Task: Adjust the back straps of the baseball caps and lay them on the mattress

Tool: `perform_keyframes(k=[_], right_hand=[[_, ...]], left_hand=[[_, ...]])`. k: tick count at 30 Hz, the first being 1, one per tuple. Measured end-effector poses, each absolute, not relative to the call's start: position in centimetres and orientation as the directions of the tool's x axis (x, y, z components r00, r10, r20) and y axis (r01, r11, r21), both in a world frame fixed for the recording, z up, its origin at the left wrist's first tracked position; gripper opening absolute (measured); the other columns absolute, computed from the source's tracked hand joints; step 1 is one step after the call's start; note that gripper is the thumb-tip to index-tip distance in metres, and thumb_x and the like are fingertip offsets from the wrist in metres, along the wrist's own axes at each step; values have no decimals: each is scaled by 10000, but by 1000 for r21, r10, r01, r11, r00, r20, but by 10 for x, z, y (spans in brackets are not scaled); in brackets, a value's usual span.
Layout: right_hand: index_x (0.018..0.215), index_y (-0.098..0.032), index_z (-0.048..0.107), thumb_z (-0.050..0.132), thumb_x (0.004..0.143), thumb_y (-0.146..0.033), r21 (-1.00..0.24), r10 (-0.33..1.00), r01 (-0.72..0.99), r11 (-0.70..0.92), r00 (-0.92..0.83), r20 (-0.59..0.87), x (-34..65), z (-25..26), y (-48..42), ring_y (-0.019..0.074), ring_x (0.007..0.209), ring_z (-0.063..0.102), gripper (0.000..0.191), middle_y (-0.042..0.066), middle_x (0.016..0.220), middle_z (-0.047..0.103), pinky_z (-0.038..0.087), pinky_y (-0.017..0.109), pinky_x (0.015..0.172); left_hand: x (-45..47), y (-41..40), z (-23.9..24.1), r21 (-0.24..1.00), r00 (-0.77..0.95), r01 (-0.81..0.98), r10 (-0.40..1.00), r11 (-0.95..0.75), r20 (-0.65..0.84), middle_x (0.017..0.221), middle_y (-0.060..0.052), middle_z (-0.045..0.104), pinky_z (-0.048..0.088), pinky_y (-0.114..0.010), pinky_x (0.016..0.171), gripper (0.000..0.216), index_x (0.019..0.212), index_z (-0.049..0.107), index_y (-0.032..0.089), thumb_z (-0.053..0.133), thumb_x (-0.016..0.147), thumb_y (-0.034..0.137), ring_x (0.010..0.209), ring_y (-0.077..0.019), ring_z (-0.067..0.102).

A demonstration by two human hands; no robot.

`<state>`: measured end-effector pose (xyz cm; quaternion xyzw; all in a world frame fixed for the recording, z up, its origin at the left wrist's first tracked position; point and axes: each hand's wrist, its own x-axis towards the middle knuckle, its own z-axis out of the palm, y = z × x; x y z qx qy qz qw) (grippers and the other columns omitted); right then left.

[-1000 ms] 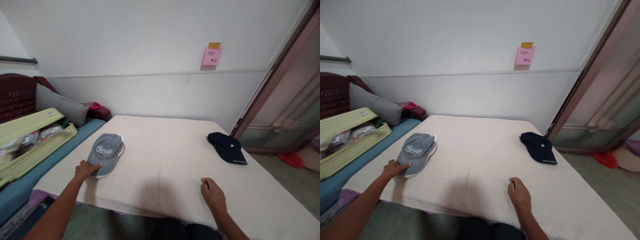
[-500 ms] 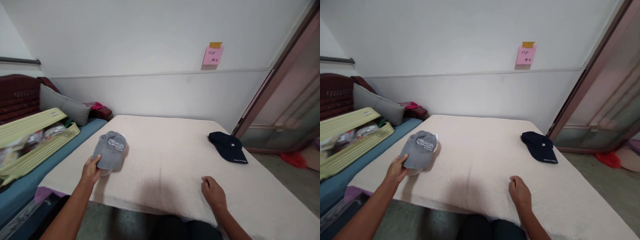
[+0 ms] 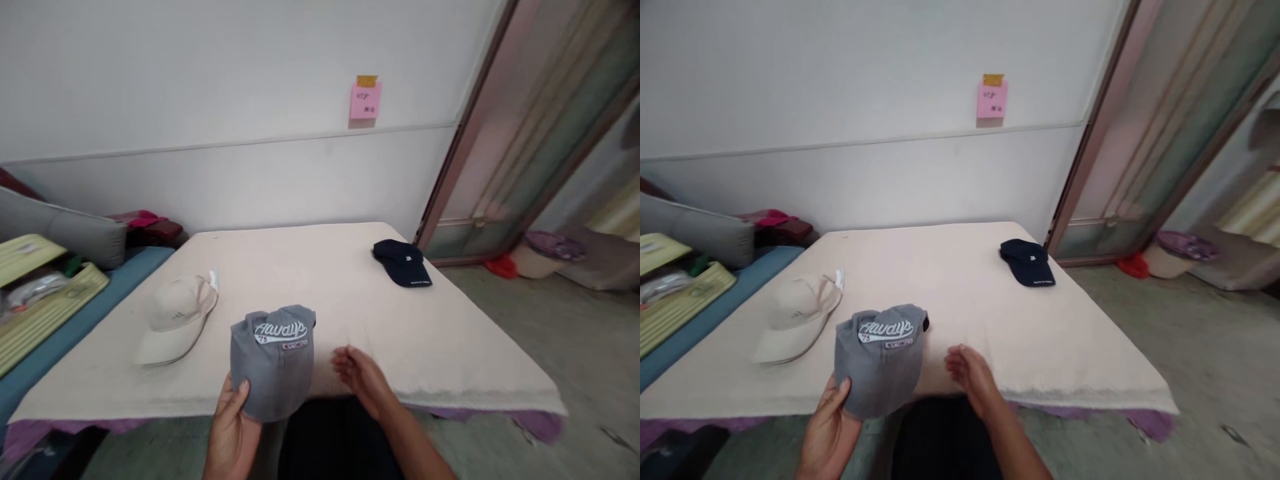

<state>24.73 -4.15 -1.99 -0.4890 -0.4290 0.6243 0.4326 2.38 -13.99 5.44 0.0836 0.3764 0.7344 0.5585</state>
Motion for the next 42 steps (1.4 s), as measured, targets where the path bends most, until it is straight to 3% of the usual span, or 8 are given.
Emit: perform_keyframes(k=[3, 6, 14, 21, 28, 32, 37, 42], right_hand=[[894, -143, 619, 378, 829, -650, -705, 786, -434, -561, -547, -288, 230, 6, -72, 213, 792, 643, 566, 121, 864, 682, 459, 341, 725], [1020, -160, 612, 316, 851, -667, -633, 758, -537, -558, -640, -126, 230, 36, -75, 241, 916, 627, 612, 119, 965, 683, 444, 372, 790], [1161, -209, 579, 577, 827, -381, -733, 859, -611, -299, -506, 72, 260, 77, -67, 232, 1003, 593, 376, 69, 1053, 670, 442, 354, 849], [1144, -209, 604, 678, 756, -262, -809, 849, -550, -208, -512, 130, 265, 80, -89, 221, 964, 602, 398, 69, 1005, 669, 444, 375, 862], [958, -210, 683, 589, 820, -214, -939, 791, -304, 158, -530, 305, 277, 105, -85, 205, 915, 579, 168, 24, 887, 649, 438, 350, 860], [744, -204, 641, 487, 837, -130, -905, 766, -85, 416, -503, 400, 283, 115, -79, 178, 815, 535, 195, 20, 793, 587, 442, 304, 776], [699, -203, 554, 402, 788, -38, -769, 770, 213, 603, -409, 490, 281, 82, -66, 174, 780, 491, 242, 29, 757, 546, 407, 297, 735], [751, -209, 569, 415, 753, -36, -797, 857, 325, 508, -277, 434, 289, 41, -61, 188, 806, 506, 232, 36, 784, 566, 406, 296, 728]], left_hand=[[47, -153, 50, 632, -316, -775, 869, -6, -380, 1105, -7, 710, 520, -289, 852, 480, 1199, 601, 360, 650, 754, 188, 1003, -204, 651], [61, -161, 53, 635, -286, -771, 867, 45, -408, 1103, -4, 710, 502, -334, 898, 510, 1176, 616, 373, 697, 702, 202, 1046, -236, 632], [47, -194, 32, 699, 16, -614, 891, 367, -453, 1097, -20, 710, 424, -475, 989, 457, 1009, 711, 354, 795, 577, 230, 1157, -336, 548], [35, -184, 46, 574, 58, -751, 899, 327, -435, 916, -72, 753, 405, -497, 992, 575, 858, 756, 300, 524, 607, 762, 1208, -359, 494], [33, -137, 111, 659, 26, -704, 937, 265, -349, 869, -77, 758, 409, -475, 991, 184, 803, 752, 220, 682, 666, 321, 1138, -347, 560], [20, -136, 110, 756, -8, -625, 967, 194, -255, 932, -72, 751, 427, -478, 973, 455, 993, 720, 217, 713, 551, 110, 1102, -356, 583], [29, -136, 98, 748, -7, -641, 973, 172, -229, 922, -77, 751, 455, -495, 932, 432, 1004, 716, 229, 753, 576, 278, 1063, -359, 604], [54, -136, 87, 796, -125, -580, 947, 172, -296, 920, -81, 746, 483, -389, 899, 210, 906, 734, 186, 711, 705, 243, 999, -285, 640]])
